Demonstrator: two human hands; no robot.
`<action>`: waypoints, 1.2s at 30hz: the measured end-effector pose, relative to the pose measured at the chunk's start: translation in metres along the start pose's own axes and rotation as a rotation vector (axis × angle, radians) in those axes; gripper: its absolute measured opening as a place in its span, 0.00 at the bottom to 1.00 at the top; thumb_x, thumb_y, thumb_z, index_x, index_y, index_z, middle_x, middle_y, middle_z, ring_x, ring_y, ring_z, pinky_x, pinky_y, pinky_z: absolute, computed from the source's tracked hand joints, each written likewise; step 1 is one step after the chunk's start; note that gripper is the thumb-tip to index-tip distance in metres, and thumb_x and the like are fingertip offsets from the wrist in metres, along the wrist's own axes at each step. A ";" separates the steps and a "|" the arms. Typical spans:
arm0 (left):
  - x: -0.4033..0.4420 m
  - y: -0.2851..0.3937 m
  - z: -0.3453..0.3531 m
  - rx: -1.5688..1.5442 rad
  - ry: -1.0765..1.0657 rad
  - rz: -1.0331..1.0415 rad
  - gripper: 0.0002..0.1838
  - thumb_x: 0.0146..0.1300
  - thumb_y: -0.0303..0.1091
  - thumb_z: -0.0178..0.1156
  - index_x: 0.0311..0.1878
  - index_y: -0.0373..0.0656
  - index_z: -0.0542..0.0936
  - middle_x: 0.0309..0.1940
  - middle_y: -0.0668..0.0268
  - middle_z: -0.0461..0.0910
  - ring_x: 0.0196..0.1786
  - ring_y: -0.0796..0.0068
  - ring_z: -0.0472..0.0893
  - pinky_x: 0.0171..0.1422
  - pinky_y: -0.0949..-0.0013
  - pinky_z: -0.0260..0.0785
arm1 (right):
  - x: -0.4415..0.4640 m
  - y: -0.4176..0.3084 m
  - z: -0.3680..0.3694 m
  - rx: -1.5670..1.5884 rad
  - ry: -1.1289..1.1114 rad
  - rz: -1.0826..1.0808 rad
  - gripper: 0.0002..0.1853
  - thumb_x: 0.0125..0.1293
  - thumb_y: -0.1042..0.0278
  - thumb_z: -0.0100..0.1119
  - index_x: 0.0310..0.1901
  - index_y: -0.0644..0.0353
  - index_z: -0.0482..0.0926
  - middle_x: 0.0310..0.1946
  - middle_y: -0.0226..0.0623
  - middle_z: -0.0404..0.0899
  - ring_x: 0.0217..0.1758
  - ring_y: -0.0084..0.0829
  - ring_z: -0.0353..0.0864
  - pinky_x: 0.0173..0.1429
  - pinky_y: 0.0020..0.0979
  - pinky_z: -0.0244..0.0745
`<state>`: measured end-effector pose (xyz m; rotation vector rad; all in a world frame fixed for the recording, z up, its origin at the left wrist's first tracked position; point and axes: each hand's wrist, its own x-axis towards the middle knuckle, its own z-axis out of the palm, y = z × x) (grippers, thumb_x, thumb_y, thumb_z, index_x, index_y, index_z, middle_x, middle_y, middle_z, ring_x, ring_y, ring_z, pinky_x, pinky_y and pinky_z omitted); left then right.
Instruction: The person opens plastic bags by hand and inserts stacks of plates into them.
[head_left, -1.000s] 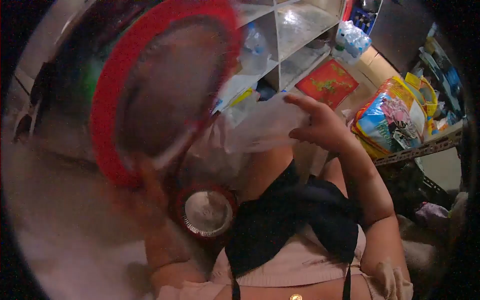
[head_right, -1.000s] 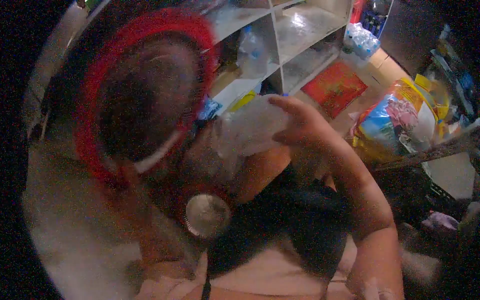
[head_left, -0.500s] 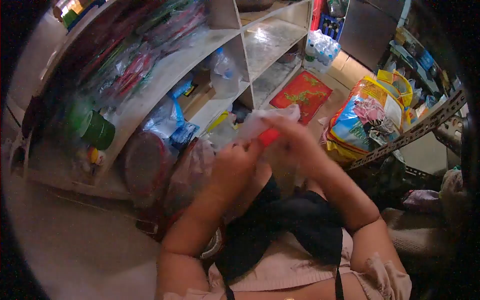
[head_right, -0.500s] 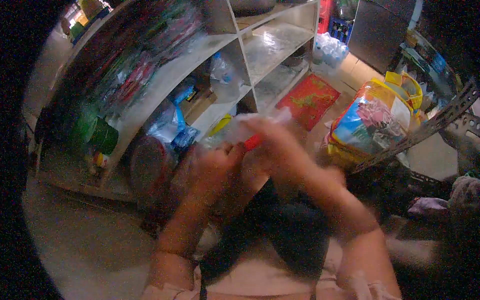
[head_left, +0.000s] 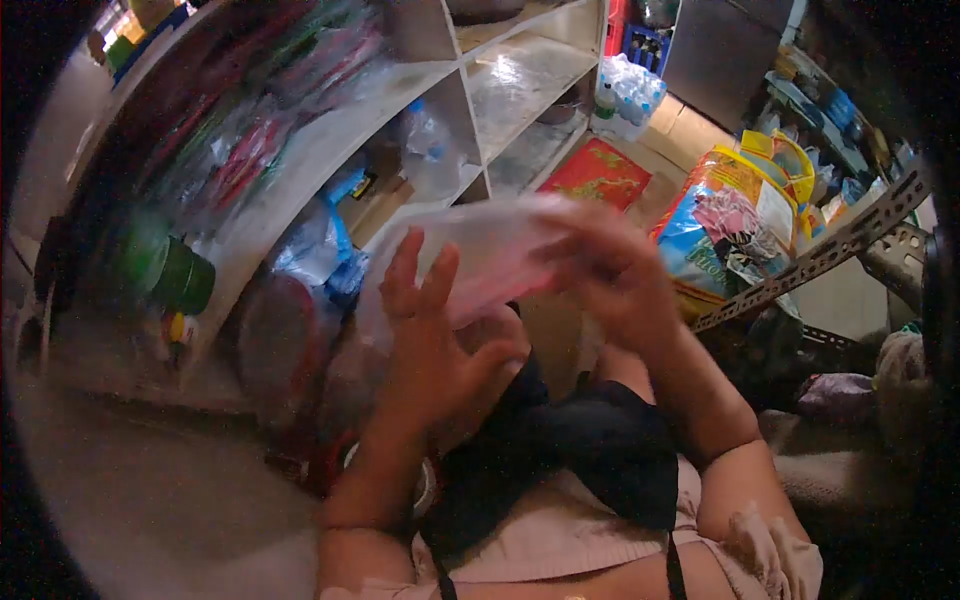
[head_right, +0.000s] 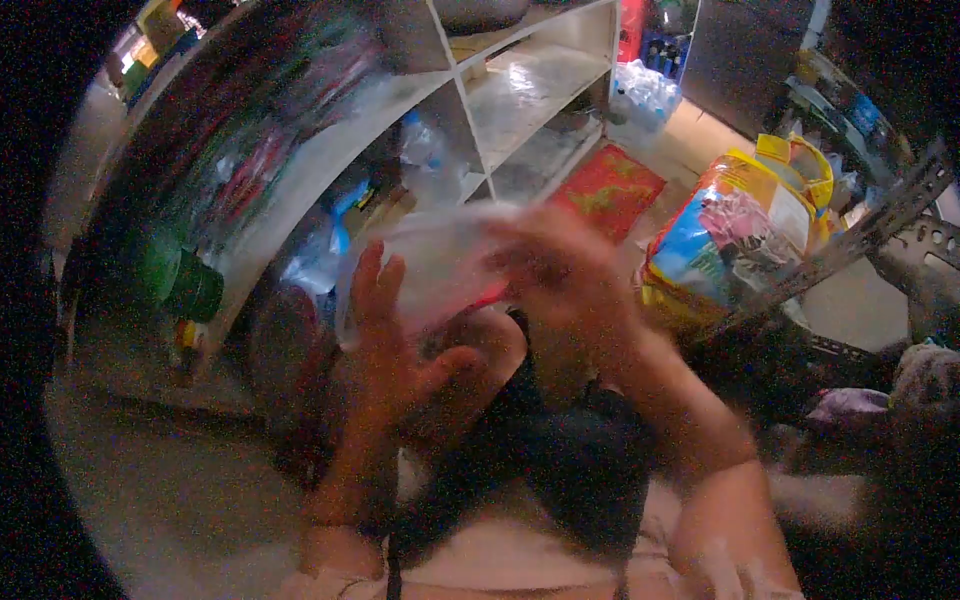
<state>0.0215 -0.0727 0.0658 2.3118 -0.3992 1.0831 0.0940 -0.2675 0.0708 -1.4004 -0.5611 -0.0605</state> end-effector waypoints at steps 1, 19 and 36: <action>-0.006 0.001 0.007 0.164 -0.108 -0.074 0.27 0.56 0.42 0.67 0.58 0.46 0.76 0.56 0.51 0.75 0.58 0.53 0.76 0.62 0.60 0.69 | -0.007 -0.003 0.011 -0.202 -0.261 -0.099 0.23 0.59 0.85 0.56 0.57 0.61 0.76 0.54 0.40 0.77 0.51 0.32 0.82 0.46 0.31 0.78; 0.021 -0.048 -0.050 -0.683 -0.346 -0.370 0.10 0.49 0.29 0.68 0.37 0.41 0.82 0.34 0.61 0.81 0.40 0.65 0.80 0.48 0.66 0.69 | -0.020 0.055 -0.025 -0.515 -0.560 -0.082 0.11 0.49 0.71 0.70 0.36 0.59 0.83 0.35 0.37 0.81 0.39 0.34 0.80 0.43 0.34 0.75; -0.131 -0.060 -0.028 -0.628 0.229 -1.100 0.17 0.64 0.32 0.57 0.55 0.40 0.77 0.53 0.56 0.76 0.58 0.60 0.75 0.61 0.63 0.67 | -0.041 0.132 0.063 0.436 0.029 1.055 0.22 0.71 0.62 0.53 0.59 0.70 0.68 0.49 0.45 0.78 0.49 0.40 0.80 0.52 0.43 0.79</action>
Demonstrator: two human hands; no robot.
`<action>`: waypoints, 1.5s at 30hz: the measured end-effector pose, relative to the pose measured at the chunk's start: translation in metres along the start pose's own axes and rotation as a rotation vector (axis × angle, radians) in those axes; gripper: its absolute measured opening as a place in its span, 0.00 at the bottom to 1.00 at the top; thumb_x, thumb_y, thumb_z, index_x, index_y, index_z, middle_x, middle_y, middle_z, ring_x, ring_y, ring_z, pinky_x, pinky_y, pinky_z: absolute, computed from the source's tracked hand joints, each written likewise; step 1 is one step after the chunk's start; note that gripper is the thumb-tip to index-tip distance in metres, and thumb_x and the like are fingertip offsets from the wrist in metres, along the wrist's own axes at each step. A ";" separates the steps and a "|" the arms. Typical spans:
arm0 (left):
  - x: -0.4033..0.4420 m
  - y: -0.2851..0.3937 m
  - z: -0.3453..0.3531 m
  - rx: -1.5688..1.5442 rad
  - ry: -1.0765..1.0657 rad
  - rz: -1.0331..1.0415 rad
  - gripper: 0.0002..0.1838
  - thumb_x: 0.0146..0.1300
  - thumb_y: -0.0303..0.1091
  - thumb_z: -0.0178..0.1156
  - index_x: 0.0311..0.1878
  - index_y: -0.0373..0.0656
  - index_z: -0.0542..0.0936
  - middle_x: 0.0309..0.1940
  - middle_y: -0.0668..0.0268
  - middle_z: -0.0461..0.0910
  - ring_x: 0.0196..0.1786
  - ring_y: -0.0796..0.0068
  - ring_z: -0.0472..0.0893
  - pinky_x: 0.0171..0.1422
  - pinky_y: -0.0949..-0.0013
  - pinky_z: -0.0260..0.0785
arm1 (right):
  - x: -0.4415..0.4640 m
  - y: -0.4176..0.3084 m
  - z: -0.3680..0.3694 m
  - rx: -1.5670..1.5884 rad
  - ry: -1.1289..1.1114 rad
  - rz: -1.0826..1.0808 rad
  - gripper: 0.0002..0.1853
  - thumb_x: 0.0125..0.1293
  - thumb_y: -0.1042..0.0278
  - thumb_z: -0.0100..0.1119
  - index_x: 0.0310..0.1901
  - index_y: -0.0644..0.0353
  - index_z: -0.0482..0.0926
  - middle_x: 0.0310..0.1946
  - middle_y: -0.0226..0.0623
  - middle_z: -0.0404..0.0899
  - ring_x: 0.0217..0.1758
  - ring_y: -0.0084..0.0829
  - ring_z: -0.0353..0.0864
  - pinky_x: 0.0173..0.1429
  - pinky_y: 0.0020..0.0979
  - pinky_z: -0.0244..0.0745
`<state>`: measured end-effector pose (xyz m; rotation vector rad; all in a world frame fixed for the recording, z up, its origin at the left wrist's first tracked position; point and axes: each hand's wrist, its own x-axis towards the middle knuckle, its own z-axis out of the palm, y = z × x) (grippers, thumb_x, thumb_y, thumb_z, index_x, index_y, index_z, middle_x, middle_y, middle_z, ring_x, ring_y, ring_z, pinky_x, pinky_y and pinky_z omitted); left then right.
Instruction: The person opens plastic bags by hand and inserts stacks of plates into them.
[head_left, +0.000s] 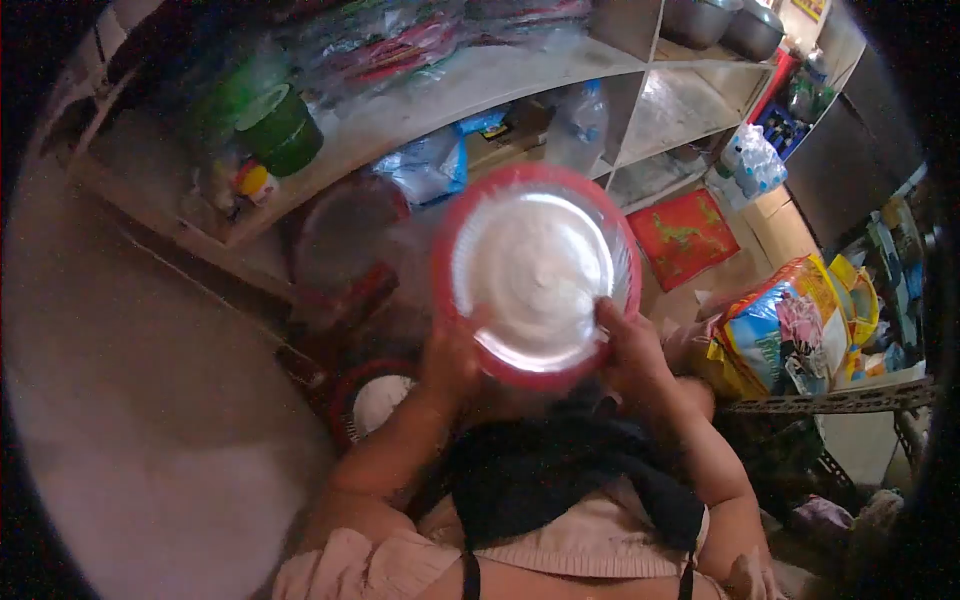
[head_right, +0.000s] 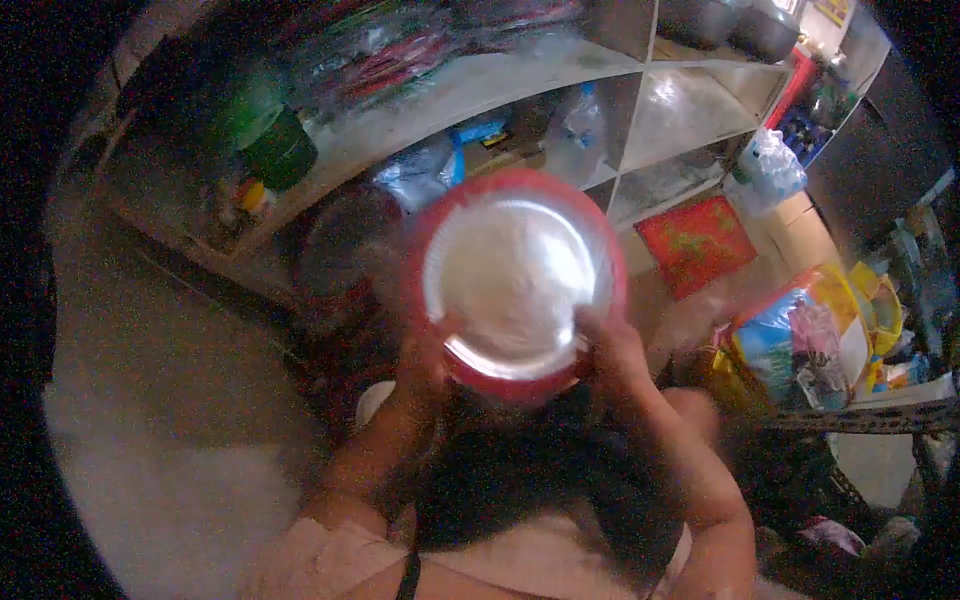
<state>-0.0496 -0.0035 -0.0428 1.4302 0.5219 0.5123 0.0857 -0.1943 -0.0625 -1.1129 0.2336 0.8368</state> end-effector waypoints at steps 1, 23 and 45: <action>0.011 -0.015 -0.021 0.056 0.072 0.080 0.20 0.65 0.34 0.57 0.59 0.39 0.74 0.53 0.56 0.75 0.58 0.60 0.75 0.60 0.62 0.68 | -0.016 -0.007 0.021 -0.017 -0.094 -0.001 0.20 0.70 0.60 0.56 0.57 0.65 0.70 0.44 0.40 0.80 0.44 0.35 0.81 0.45 0.38 0.80; 0.076 -0.157 -0.036 1.600 0.175 0.536 0.16 0.58 0.39 0.63 0.45 0.40 0.80 0.36 0.57 0.81 0.42 0.56 0.80 0.54 0.55 0.69 | -0.008 0.005 -0.027 -0.300 -0.058 -0.118 0.07 0.65 0.65 0.62 0.38 0.58 0.75 0.30 0.31 0.77 0.33 0.24 0.76 0.38 0.26 0.71; 0.130 0.120 0.013 0.340 0.122 0.243 0.10 0.67 0.37 0.57 0.33 0.41 0.76 0.20 0.72 0.72 0.21 0.84 0.70 0.24 0.76 0.62 | -0.007 -0.031 -0.080 0.063 -0.481 -0.032 0.15 0.61 0.63 0.63 0.47 0.62 0.81 0.48 0.37 0.80 0.53 0.35 0.77 0.57 0.35 0.70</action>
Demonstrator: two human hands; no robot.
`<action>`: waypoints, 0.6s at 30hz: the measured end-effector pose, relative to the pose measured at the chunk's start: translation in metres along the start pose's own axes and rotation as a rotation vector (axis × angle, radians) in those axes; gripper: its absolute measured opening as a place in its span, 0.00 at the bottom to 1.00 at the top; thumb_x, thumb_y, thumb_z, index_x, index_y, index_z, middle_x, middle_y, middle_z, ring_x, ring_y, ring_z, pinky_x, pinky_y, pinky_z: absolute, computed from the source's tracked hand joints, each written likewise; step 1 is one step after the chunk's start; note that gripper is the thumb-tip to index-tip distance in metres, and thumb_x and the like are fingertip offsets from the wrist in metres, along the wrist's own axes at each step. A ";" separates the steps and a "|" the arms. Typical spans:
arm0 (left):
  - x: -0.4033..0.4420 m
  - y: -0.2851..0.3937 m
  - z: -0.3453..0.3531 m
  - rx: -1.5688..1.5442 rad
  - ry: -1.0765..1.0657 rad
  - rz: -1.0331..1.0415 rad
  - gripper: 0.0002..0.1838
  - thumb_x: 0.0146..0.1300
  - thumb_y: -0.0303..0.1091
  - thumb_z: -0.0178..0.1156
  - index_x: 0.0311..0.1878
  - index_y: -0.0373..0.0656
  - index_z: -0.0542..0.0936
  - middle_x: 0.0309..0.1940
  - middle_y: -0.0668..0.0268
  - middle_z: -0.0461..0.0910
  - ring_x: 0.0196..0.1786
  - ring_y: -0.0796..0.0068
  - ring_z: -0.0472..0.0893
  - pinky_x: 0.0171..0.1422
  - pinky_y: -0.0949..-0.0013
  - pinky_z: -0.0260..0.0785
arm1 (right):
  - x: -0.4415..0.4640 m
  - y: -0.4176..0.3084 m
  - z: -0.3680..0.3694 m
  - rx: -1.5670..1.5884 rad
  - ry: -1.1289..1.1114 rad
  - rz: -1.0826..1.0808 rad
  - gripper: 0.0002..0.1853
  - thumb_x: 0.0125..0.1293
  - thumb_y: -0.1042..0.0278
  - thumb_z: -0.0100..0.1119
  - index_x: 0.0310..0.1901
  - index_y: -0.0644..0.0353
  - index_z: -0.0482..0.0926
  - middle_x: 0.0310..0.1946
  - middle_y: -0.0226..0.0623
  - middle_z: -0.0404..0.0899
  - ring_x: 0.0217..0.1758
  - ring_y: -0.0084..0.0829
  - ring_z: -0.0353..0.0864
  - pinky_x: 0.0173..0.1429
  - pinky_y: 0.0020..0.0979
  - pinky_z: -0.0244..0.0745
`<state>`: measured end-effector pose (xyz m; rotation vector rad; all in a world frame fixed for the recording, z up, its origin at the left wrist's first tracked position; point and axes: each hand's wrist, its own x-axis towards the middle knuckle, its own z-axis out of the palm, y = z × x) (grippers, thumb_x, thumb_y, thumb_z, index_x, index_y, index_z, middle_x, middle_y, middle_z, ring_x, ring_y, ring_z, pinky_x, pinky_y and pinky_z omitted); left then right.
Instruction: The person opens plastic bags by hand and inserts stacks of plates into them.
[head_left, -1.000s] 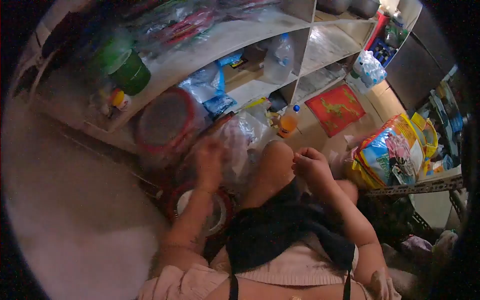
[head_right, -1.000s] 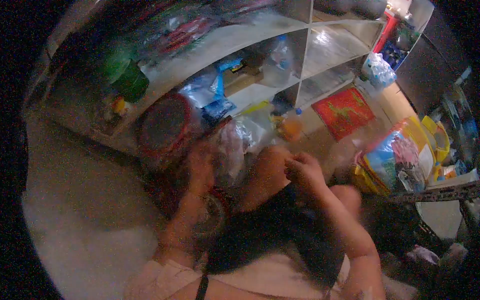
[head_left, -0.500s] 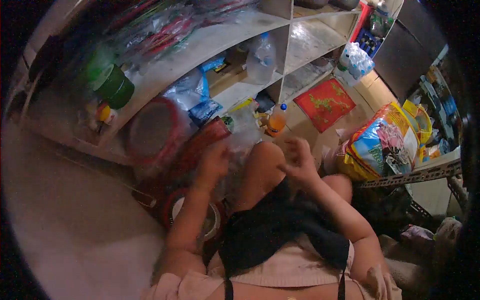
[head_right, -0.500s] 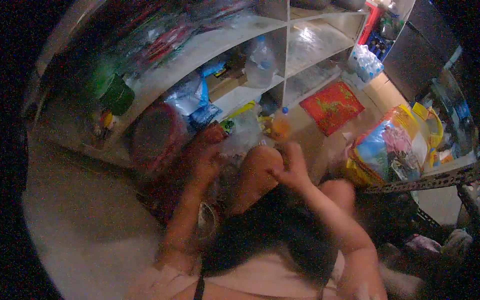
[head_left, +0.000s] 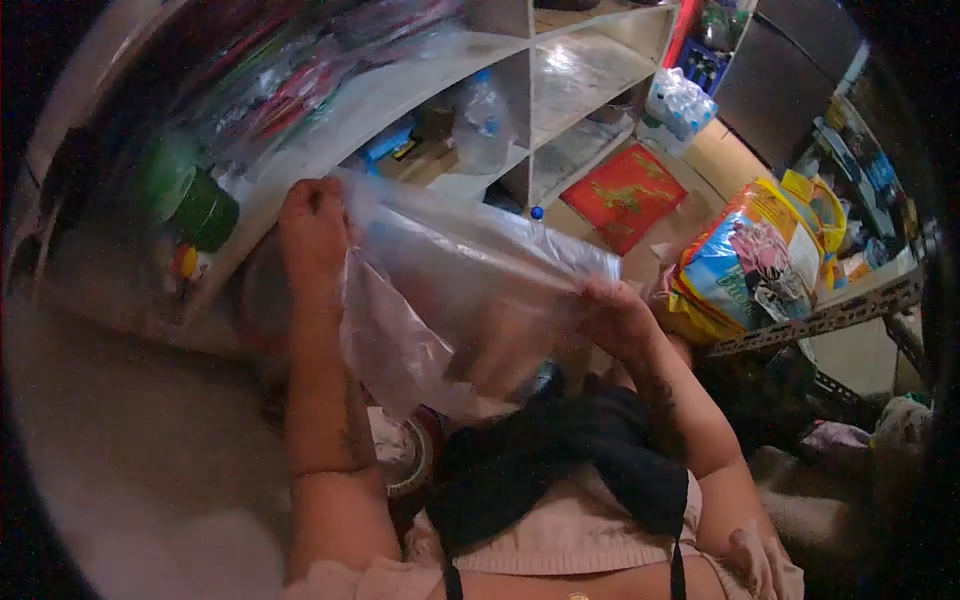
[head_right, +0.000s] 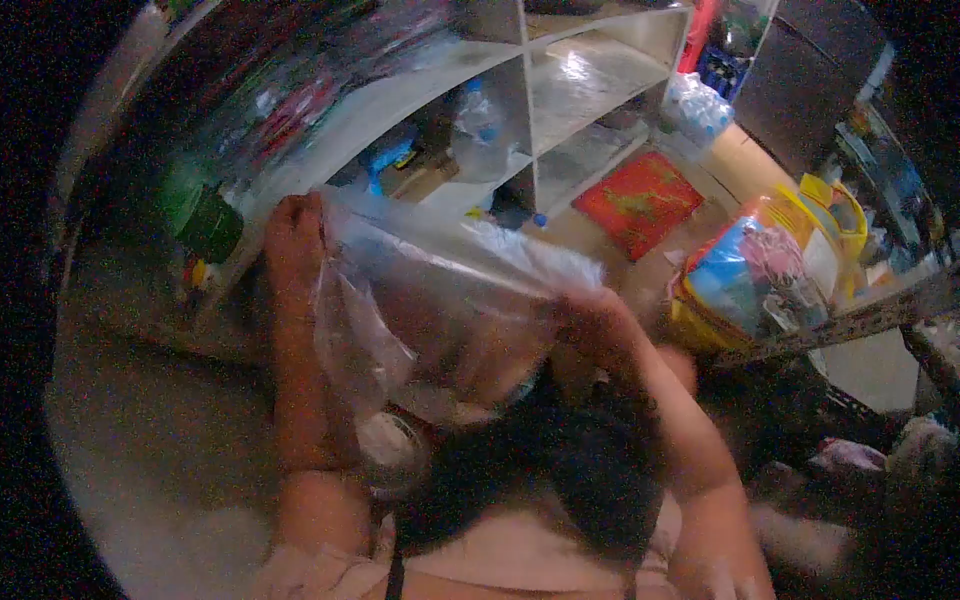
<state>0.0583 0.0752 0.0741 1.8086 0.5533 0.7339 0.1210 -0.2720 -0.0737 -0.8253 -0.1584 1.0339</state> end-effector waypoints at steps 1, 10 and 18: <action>0.002 -0.001 0.004 0.145 0.026 0.011 0.11 0.67 0.37 0.57 0.34 0.39 0.76 0.21 0.69 0.74 0.22 0.81 0.72 0.26 0.73 0.65 | -0.001 0.001 0.003 0.302 -0.025 -0.096 0.15 0.61 0.65 0.63 0.47 0.63 0.80 0.46 0.36 0.80 0.49 0.34 0.79 0.54 0.33 0.71; 0.031 -0.088 0.028 0.591 0.125 0.270 0.16 0.64 0.37 0.58 0.47 0.32 0.77 0.41 0.47 0.81 0.43 0.50 0.80 0.51 0.55 0.70 | 0.012 0.022 -0.018 -0.205 0.396 -0.092 0.05 0.64 0.70 0.63 0.37 0.62 0.81 0.31 0.34 0.81 0.33 0.28 0.80 0.37 0.27 0.75; -0.104 -0.045 0.070 0.544 -0.268 0.691 0.15 0.53 0.32 0.64 0.44 0.42 0.77 0.40 0.56 0.78 0.47 0.52 0.76 0.55 0.54 0.66 | 0.012 0.020 -0.002 -0.589 0.614 -0.126 0.05 0.59 0.73 0.67 0.30 0.63 0.81 0.24 0.31 0.78 0.24 0.21 0.73 0.29 0.24 0.67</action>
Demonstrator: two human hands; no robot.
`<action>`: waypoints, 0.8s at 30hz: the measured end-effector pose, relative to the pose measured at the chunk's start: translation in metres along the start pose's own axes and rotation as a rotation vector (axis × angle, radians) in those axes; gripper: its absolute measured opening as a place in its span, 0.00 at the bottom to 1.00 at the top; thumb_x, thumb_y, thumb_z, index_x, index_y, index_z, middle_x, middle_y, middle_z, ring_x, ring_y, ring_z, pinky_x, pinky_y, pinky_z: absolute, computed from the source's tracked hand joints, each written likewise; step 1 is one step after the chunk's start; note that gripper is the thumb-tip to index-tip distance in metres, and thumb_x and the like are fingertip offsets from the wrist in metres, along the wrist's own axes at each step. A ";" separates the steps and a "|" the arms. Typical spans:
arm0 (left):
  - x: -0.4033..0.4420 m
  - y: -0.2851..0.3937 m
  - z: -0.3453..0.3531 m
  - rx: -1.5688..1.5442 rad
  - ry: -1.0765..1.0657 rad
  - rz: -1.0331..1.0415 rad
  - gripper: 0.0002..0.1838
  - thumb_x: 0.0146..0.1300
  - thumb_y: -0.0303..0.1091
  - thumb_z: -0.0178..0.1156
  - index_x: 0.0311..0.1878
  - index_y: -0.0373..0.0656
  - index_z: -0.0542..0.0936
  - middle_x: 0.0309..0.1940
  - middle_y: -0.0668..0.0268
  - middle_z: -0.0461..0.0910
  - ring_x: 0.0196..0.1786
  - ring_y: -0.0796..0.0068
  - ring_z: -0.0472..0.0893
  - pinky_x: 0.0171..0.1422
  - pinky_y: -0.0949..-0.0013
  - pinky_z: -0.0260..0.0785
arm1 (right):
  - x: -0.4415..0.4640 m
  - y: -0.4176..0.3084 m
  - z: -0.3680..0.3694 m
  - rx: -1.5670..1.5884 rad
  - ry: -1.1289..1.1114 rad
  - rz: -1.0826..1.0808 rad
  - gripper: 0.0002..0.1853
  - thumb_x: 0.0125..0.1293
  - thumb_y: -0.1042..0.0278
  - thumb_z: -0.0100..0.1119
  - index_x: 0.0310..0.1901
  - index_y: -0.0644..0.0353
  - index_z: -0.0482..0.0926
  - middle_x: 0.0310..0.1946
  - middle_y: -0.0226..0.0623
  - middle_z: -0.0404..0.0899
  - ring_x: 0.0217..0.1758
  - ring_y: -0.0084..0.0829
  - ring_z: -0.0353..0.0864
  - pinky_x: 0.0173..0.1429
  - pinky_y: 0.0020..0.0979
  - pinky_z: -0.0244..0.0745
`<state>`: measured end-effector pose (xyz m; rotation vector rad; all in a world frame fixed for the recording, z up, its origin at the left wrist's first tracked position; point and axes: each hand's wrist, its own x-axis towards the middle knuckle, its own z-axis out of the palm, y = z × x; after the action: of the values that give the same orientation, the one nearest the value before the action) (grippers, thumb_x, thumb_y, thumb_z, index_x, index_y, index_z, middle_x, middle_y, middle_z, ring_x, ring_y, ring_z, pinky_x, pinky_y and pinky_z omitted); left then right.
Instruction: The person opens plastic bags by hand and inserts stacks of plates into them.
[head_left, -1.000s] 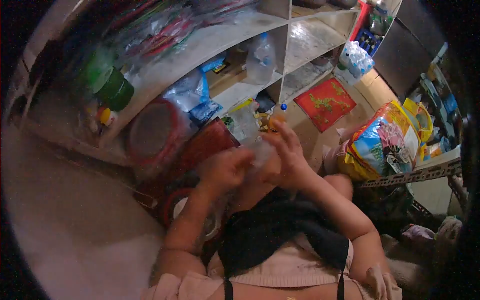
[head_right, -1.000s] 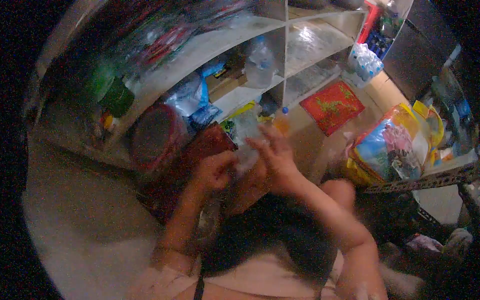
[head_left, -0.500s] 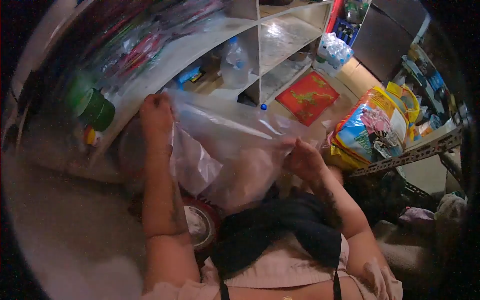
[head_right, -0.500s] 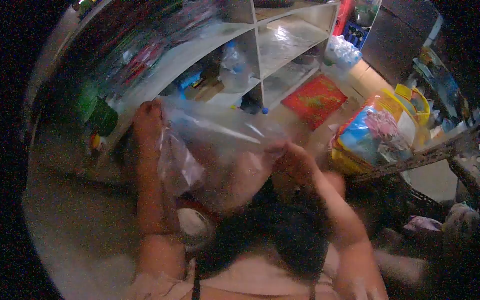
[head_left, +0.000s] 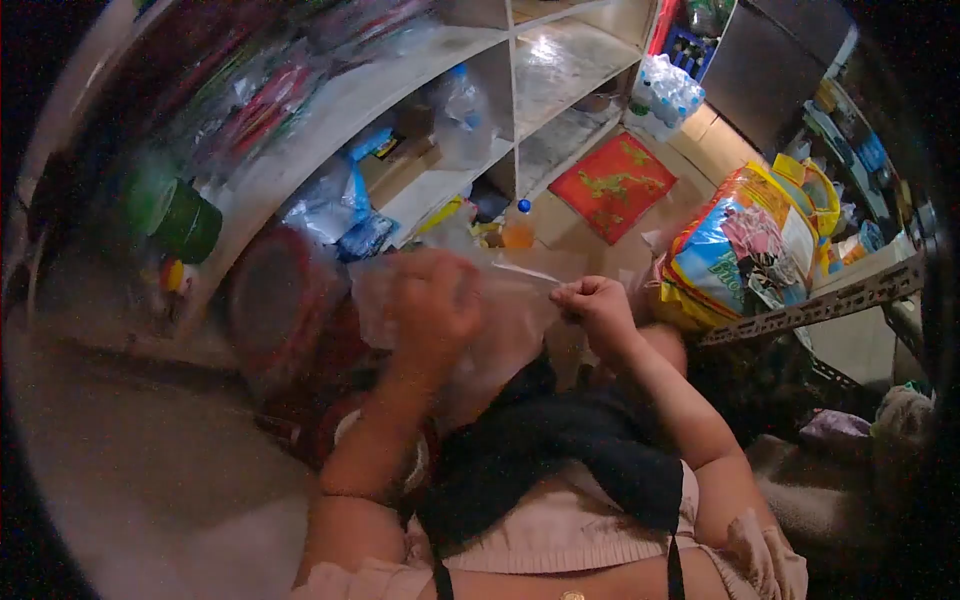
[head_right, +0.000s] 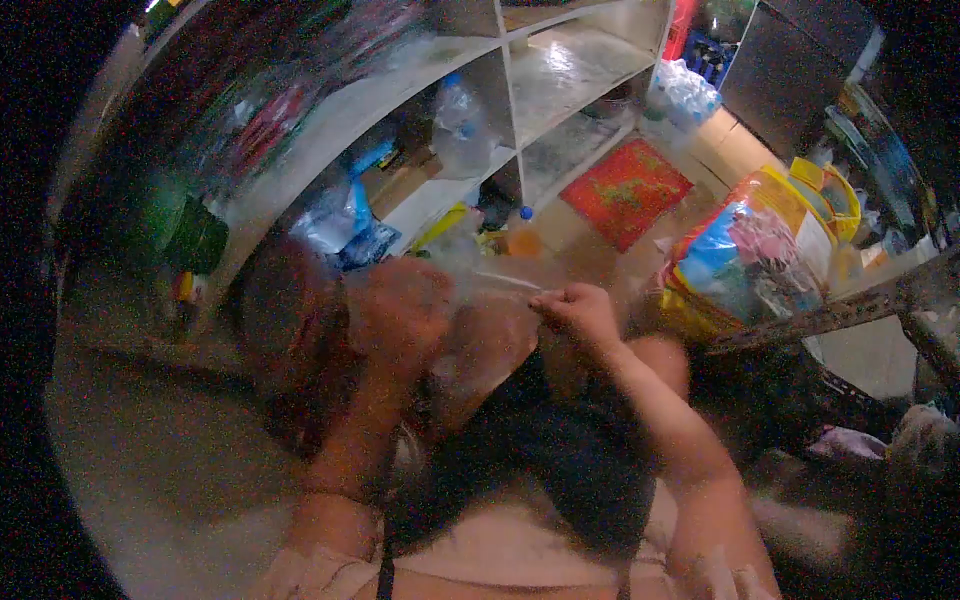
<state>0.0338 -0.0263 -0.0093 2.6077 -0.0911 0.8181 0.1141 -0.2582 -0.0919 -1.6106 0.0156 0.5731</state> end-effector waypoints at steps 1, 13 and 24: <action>-0.014 0.008 0.013 -0.138 -0.107 -0.008 0.16 0.52 0.33 0.65 0.45 0.42 0.78 0.40 0.54 0.79 0.45 0.50 0.77 0.55 0.53 0.69 | -0.001 -0.001 0.004 0.012 -0.015 -0.054 0.05 0.58 0.73 0.67 0.30 0.63 0.81 0.25 0.31 0.79 0.24 0.21 0.73 0.30 0.23 0.67; 0.025 0.000 0.055 -0.334 -0.254 0.082 0.12 0.55 0.42 0.66 0.38 0.47 0.80 0.33 0.57 0.81 0.38 0.52 0.81 0.44 0.57 0.72 | -0.022 -0.020 0.012 0.026 -0.378 -0.170 0.07 0.58 0.78 0.66 0.39 0.63 0.81 0.33 0.29 0.82 0.39 0.20 0.79 0.48 0.25 0.75; 0.059 0.005 0.041 -0.298 -0.208 -0.152 0.14 0.59 0.45 0.62 0.29 0.43 0.79 0.27 0.54 0.80 0.34 0.49 0.80 0.39 0.52 0.72 | -0.007 0.001 0.001 0.017 -0.652 0.051 0.10 0.61 0.73 0.65 0.44 0.66 0.81 0.40 0.32 0.83 0.46 0.24 0.81 0.55 0.28 0.74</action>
<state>0.1036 -0.0437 -0.0045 2.3741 -0.0670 0.4413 0.1074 -0.2593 -0.0899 -1.3460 -0.4220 1.1102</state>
